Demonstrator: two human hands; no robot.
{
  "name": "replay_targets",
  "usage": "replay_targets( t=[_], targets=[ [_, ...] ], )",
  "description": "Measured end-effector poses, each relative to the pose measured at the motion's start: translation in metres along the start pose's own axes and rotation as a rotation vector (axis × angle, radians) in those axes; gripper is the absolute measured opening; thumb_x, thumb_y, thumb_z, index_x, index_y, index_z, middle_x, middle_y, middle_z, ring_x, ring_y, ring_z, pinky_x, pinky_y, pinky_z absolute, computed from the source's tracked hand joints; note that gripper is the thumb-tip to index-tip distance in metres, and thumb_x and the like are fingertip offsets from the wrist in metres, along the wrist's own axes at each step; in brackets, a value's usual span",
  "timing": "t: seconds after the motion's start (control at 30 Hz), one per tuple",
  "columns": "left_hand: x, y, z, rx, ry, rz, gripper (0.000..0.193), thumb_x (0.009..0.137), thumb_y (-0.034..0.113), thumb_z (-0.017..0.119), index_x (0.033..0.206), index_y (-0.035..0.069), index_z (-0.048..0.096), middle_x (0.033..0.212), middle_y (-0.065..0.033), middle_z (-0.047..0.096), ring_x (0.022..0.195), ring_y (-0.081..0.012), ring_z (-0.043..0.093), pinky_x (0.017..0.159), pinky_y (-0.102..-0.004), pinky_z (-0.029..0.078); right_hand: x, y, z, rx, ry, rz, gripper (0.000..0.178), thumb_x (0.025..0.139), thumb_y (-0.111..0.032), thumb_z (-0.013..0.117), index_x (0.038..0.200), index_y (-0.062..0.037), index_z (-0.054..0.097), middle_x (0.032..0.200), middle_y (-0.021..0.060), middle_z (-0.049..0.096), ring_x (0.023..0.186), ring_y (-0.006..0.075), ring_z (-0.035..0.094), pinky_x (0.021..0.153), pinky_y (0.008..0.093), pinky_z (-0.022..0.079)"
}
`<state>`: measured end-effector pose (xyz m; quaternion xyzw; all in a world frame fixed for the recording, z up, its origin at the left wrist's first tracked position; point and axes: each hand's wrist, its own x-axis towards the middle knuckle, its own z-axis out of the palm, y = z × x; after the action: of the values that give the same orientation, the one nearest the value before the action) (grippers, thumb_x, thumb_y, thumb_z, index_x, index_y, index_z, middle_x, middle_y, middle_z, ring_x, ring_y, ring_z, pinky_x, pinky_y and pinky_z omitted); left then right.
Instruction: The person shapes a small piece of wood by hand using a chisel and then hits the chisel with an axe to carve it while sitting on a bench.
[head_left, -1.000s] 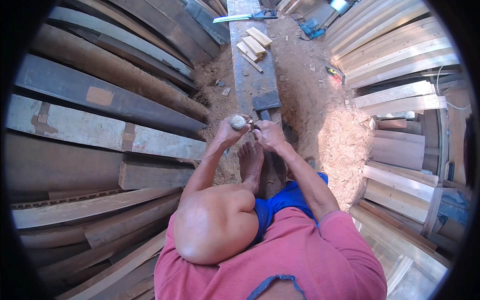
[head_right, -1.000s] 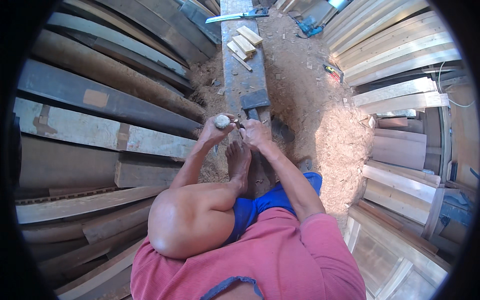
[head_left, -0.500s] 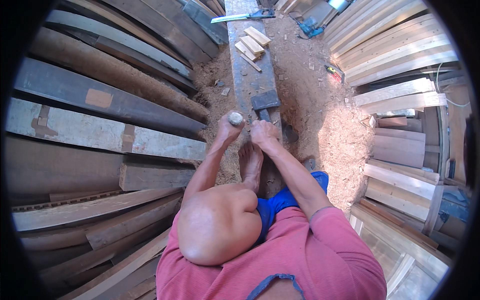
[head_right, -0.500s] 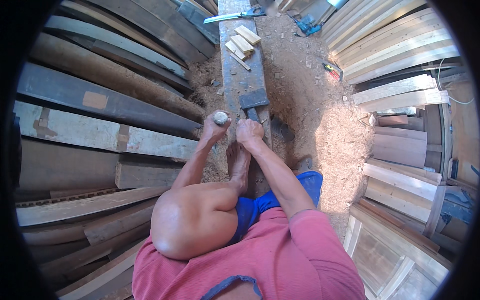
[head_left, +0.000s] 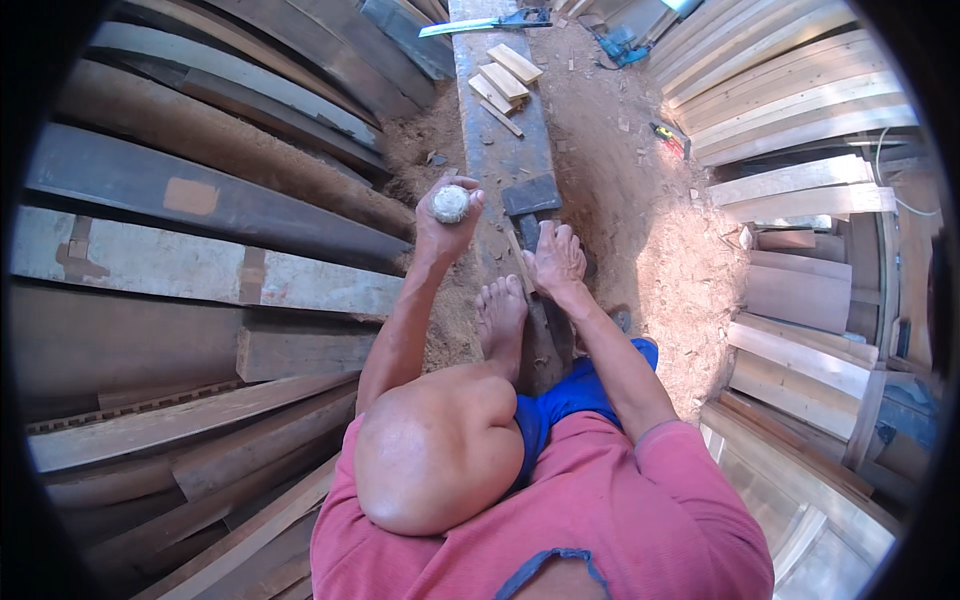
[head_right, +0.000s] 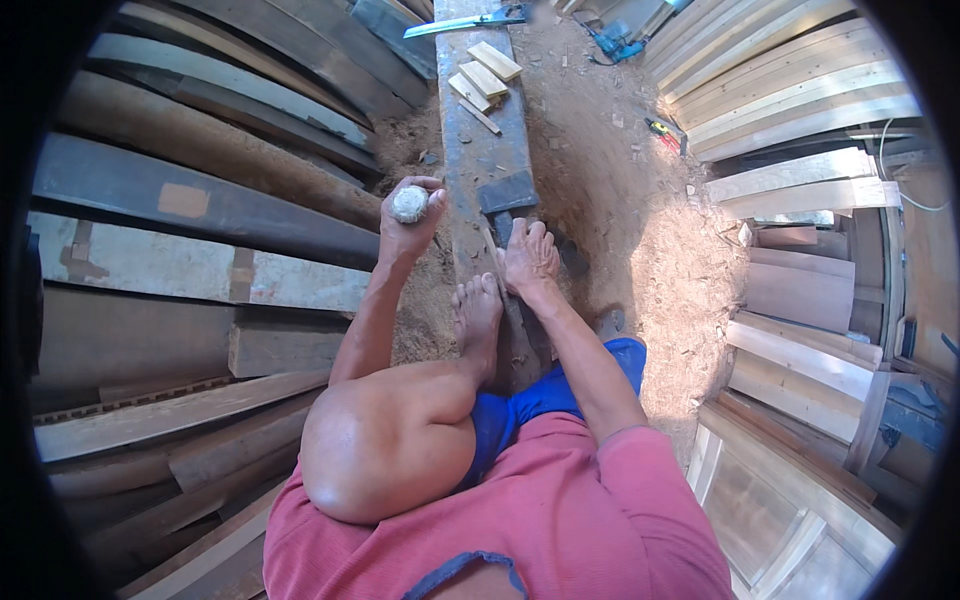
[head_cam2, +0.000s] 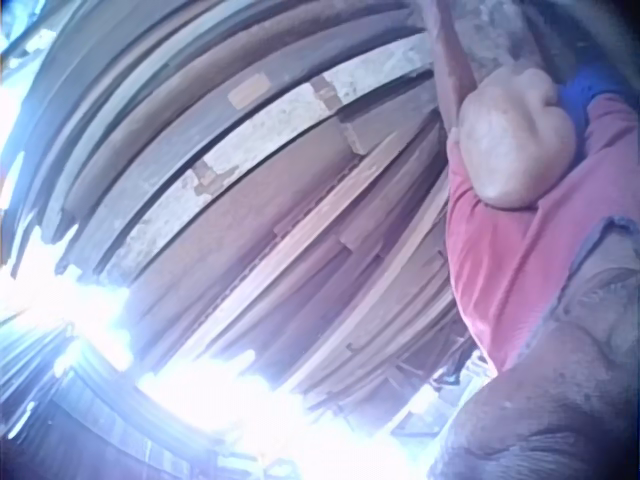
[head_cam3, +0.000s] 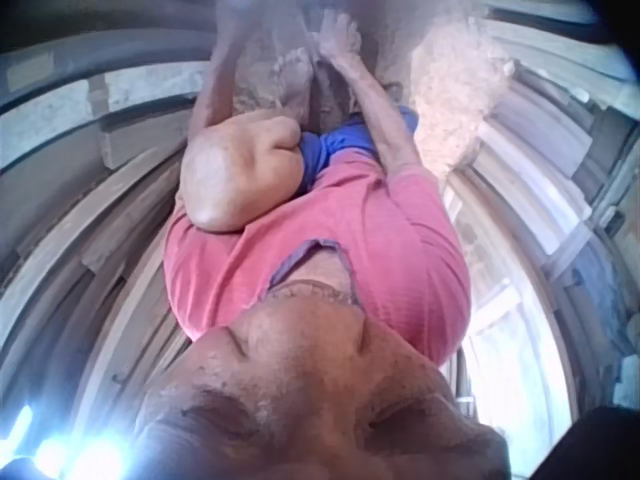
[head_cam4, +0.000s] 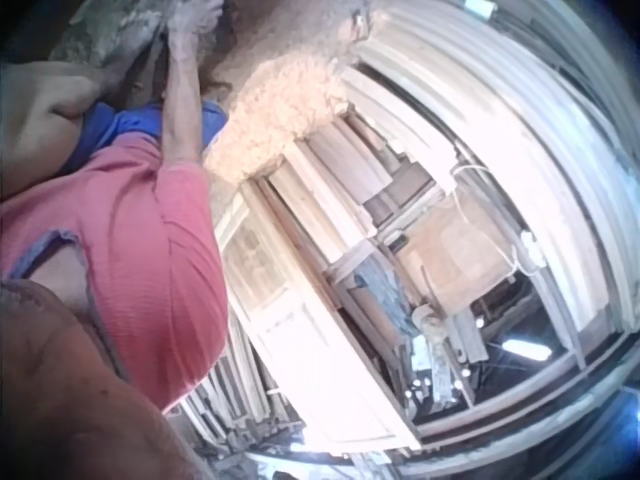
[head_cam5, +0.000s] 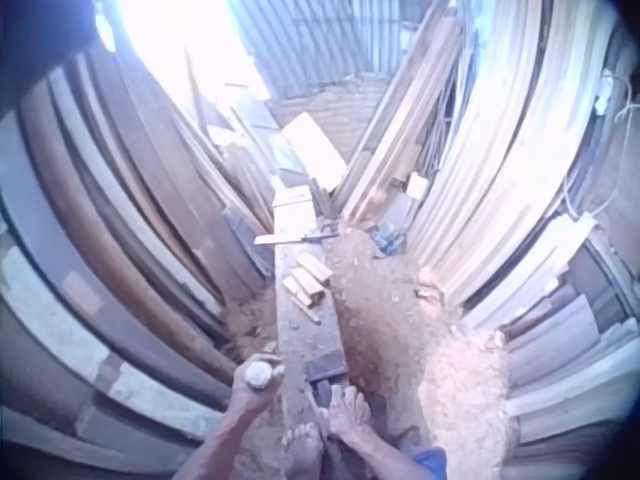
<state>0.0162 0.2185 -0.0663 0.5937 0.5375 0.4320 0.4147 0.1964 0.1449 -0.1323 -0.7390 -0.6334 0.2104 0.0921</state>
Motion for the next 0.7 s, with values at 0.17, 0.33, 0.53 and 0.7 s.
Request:
replay_targets(
  t=[0.17, 0.33, 0.53, 0.7],
  targets=[
    [-0.003, -0.003, -0.004, 0.063, -0.016, 0.129, 0.013, 0.086, 0.013, 0.072, 0.094, 0.006, 0.066, 0.082, 0.0031, 0.063, 0.076, -0.0042, 0.054, 0.069, -0.0228, 0.047, -0.014, -0.002, 0.009, 0.021, 0.149, -0.111, 0.059, 0.071, -0.03, 0.08, 0.115, -0.0103, 0.048, 0.108, 0.0161, 0.048, 0.1, 0.0354, 0.051, 0.08, 0.0485, 0.046],
    [-0.012, -0.014, -0.006, 0.026, -0.081, -0.01, 0.015, 0.083, 0.015, 0.074, 0.092, 0.005, 0.067, 0.08, -0.0001, 0.064, 0.075, -0.006, 0.056, 0.068, -0.0246, 0.048, -0.014, -0.002, 0.024, 0.005, 0.126, -0.049, 0.057, 0.071, -0.029, 0.08, 0.116, -0.0105, 0.05, 0.106, 0.0149, 0.049, 0.099, 0.035, 0.051, 0.081, 0.0477, 0.044],
    [-0.019, -0.026, -0.007, 0.061, -0.093, -0.068, 0.019, 0.081, 0.019, 0.075, 0.093, 0.007, 0.067, 0.077, -0.0025, 0.066, 0.072, -0.0059, 0.057, 0.066, -0.0264, 0.05, -0.015, -0.016, 0.019, -0.16, 0.053, -0.162, 0.026, 0.077, -0.032, 0.071, 0.092, -0.0108, 0.069, 0.1, 0.0138, 0.056, 0.1, 0.0321, 0.054, 0.083, 0.0433, 0.041],
    [-0.02, -0.022, -0.005, 0.136, -0.131, -0.073, 0.02, 0.08, 0.02, 0.076, 0.093, 0.007, 0.067, 0.078, -0.0035, 0.067, 0.072, -0.0071, 0.059, 0.066, -0.0276, 0.051, 0.002, -0.03, 0.027, -0.267, -0.133, -0.09, 0.019, 0.081, -0.021, 0.062, 0.093, -0.0114, 0.072, 0.096, 0.0134, 0.067, 0.096, 0.0296, 0.065, 0.084, 0.0443, 0.043]
  ],
)
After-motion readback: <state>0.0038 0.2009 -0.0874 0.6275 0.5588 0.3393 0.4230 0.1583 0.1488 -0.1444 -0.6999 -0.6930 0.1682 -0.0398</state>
